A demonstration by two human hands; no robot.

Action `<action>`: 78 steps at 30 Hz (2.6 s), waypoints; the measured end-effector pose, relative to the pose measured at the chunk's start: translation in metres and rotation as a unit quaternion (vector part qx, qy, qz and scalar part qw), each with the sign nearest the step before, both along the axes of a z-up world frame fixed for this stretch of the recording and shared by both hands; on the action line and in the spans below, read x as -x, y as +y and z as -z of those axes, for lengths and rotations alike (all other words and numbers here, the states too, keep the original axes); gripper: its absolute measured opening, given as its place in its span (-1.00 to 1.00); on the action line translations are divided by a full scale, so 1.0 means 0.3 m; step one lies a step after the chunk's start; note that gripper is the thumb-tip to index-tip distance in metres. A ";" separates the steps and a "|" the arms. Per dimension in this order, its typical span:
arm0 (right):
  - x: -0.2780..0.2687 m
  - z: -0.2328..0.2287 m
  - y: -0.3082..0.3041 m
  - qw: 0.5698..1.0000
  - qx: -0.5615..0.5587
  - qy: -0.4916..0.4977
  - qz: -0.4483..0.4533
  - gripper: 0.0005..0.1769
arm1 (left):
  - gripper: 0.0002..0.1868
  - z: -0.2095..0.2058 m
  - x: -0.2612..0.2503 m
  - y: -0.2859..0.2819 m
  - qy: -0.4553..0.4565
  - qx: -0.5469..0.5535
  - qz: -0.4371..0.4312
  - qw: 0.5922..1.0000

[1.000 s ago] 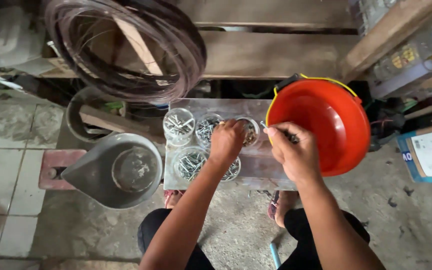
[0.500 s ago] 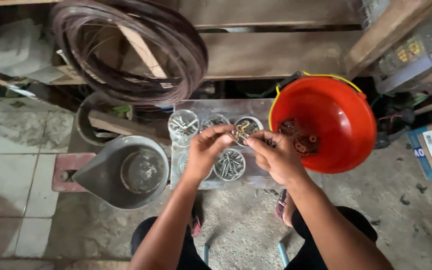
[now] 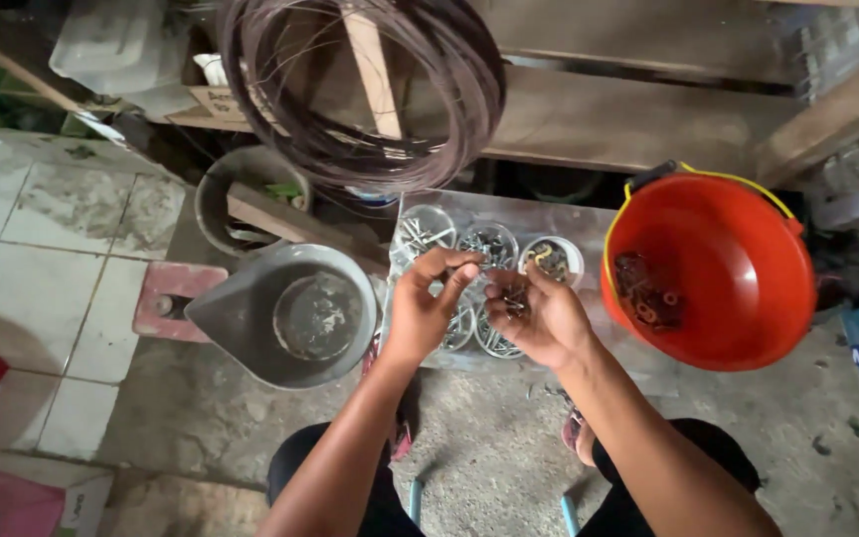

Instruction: The person sorts metal fasteners by hand, picking items from a red bucket and placing them into separate clear containers on a table. They handle screws, nails, and washers, separating them into different piles.

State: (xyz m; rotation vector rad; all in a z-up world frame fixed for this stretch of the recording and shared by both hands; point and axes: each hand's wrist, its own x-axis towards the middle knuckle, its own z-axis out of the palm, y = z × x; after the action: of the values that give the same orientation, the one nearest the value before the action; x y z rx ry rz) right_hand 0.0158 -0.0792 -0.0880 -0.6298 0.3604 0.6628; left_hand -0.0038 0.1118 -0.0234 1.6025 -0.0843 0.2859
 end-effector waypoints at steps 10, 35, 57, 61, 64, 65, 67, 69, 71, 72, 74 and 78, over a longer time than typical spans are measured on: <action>-0.020 -0.005 0.074 1.000 -0.019 0.001 -0.016 -0.34 | -0.87 -0.007 0.022 0.080 -0.041 -0.118 0.030 0.992; -0.186 0.053 0.007 0.984 0.044 0.017 0.174 -0.49 | -0.68 0.052 -0.011 0.096 0.158 0.226 -0.081 0.958; -0.207 0.083 0.107 0.763 0.516 -0.388 0.025 -0.65 | -0.65 0.057 -0.036 0.084 0.164 0.267 -0.091 0.945; -0.208 0.271 0.086 0.480 0.687 -0.543 -0.049 -0.67 | -0.65 0.054 -0.035 0.083 0.166 0.267 -0.083 0.946; -0.197 0.317 0.086 0.393 0.691 -0.598 -0.103 -0.64 | -0.65 0.055 -0.032 0.069 0.160 0.254 -0.077 0.951; -0.193 0.287 0.090 0.398 0.675 -0.615 -0.089 -0.65 | -0.64 0.046 -0.027 0.065 0.158 0.244 -0.081 0.953; -0.173 0.182 0.098 0.402 0.664 -0.627 -0.070 -0.67 | -0.64 0.039 -0.025 0.054 0.155 0.232 -0.076 0.957; -0.138 0.036 0.106 0.399 0.648 -0.647 -0.043 -0.73 | -0.65 0.045 -0.029 0.040 0.149 0.209 -0.091 0.962; -0.140 -0.004 0.049 0.404 0.656 -0.637 -0.022 -0.69 | -0.66 0.073 -0.043 0.023 0.145 0.187 -0.087 0.968; -0.139 -0.023 0.022 0.410 0.658 -0.632 -0.007 -0.66 | -0.68 0.088 -0.048 0.016 0.141 0.165 -0.092 0.972; -0.102 -0.201 -0.069 0.444 0.681 -0.580 0.040 -0.65 | -0.69 0.033 -0.040 -0.030 0.133 0.174 -0.058 0.974; -0.123 -0.312 -0.428 0.452 0.737 -0.477 0.157 -0.69 | -0.68 0.043 -0.022 -0.133 0.141 0.173 0.047 0.974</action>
State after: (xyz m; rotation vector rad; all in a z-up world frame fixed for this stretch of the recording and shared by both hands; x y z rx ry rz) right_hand 0.0527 -0.2076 0.0057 -2.4101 -0.1599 -0.7046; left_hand 0.0028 0.0718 -0.0364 1.2727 0.1031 -0.0043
